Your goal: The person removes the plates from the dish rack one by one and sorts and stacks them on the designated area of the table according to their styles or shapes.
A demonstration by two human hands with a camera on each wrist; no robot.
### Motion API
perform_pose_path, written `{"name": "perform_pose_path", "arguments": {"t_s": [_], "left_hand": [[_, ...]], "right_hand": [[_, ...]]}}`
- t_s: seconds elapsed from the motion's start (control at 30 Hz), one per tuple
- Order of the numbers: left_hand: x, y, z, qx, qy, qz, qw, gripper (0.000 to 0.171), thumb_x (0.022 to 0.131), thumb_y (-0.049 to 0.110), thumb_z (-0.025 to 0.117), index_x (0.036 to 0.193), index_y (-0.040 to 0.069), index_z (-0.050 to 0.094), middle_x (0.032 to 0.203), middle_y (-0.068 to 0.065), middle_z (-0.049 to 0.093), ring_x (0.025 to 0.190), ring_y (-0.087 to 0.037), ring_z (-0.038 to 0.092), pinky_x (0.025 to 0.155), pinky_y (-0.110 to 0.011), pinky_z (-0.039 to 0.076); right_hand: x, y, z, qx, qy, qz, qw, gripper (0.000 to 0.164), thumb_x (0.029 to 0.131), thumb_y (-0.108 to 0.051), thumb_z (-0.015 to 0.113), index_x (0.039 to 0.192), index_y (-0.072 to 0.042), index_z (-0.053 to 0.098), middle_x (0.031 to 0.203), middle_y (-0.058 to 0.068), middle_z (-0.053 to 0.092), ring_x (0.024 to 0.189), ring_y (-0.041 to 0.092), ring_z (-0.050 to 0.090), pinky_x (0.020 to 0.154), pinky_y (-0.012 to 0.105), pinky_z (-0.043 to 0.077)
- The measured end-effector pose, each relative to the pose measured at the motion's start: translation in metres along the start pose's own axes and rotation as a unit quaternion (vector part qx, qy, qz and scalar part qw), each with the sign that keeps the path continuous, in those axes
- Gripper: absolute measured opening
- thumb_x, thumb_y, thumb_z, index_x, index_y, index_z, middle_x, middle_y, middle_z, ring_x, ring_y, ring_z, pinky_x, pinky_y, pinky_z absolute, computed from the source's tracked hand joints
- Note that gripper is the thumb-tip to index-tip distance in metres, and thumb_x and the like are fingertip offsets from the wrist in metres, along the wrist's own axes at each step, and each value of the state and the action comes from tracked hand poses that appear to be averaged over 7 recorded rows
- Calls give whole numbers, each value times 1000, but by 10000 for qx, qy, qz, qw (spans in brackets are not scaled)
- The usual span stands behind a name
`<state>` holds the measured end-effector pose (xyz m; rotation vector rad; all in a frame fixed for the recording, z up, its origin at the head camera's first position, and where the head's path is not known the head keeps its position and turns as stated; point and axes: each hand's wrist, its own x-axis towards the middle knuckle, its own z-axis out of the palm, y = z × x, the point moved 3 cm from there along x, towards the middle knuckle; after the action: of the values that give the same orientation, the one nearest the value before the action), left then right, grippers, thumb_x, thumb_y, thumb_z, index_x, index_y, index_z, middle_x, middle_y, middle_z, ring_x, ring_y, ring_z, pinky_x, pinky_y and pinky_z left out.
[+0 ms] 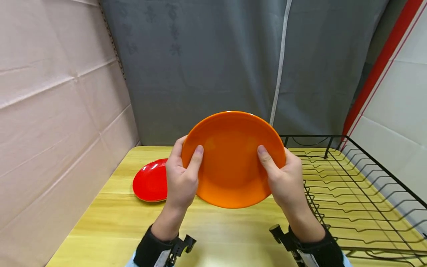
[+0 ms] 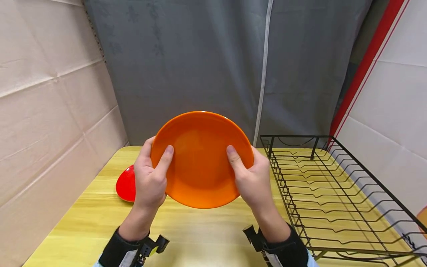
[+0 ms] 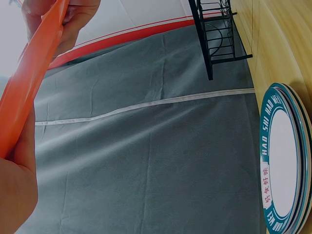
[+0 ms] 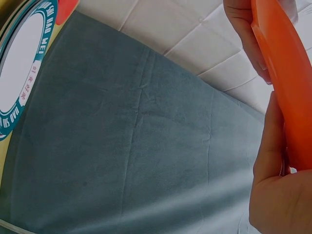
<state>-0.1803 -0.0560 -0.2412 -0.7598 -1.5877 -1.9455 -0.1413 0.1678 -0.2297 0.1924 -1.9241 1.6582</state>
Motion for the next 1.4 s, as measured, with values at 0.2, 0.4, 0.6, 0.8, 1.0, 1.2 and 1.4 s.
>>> {"name": "perform_pose_path", "arguments": {"t_s": [0.2,0.4,0.6,0.8,1.0,1.2,1.4], "left_hand": [[2,0,0,-62,79,-25,9999,35,106,4,61,140,5,58,131,-6,67,117,-29,65,92,-31,65],[12,-5,-13,-326,790,-545,9948,33,105,8,64,138,7,63,128,-6,67,113,-27,66,91,-30,65],[41,-27,-73,304,2007,-1168,9722,31,107,18,64,137,13,66,127,-2,65,108,-25,64,81,-27,59],[48,-68,-150,1779,2342,-2467,9234,45,111,22,56,155,17,54,150,-7,58,105,-22,58,85,-25,57],[33,-102,-202,2221,2127,-3487,8853,58,113,16,43,168,5,28,172,-22,33,144,-39,43,127,-57,39],[21,-127,-223,2367,1834,-3930,8694,64,106,9,41,166,-3,24,161,-28,38,118,-38,48,91,-41,54],[16,-137,-226,2931,1454,-4011,8556,62,99,4,40,158,-13,32,149,-32,44,114,-40,50,94,-46,52]], "right_hand": [[1,1,1,74,-65,85,9999,31,104,-26,70,128,-5,69,106,5,71,88,23,75,73,31,67],[4,-4,0,-22,-319,-281,9991,37,108,-21,63,143,-10,59,124,7,68,108,18,72,86,23,65],[6,-17,-12,-105,-9,-1050,9944,34,110,-8,55,144,-6,57,136,8,68,129,20,64,107,15,54],[3,-20,-15,-510,-80,-1057,9931,31,111,-12,54,140,-5,62,137,1,68,130,14,62,108,12,51],[2,-19,-11,-685,-242,-1090,9914,29,110,-12,56,137,-6,66,137,0,69,130,10,63,110,11,49],[0,-18,-8,-553,-332,-1176,9910,22,108,-6,58,125,1,70,134,1,70,132,10,64,112,14,49],[-2,-17,-6,-544,-433,-1223,9901,20,107,-3,58,123,3,69,131,2,70,128,9,66,111,14,50]]}}
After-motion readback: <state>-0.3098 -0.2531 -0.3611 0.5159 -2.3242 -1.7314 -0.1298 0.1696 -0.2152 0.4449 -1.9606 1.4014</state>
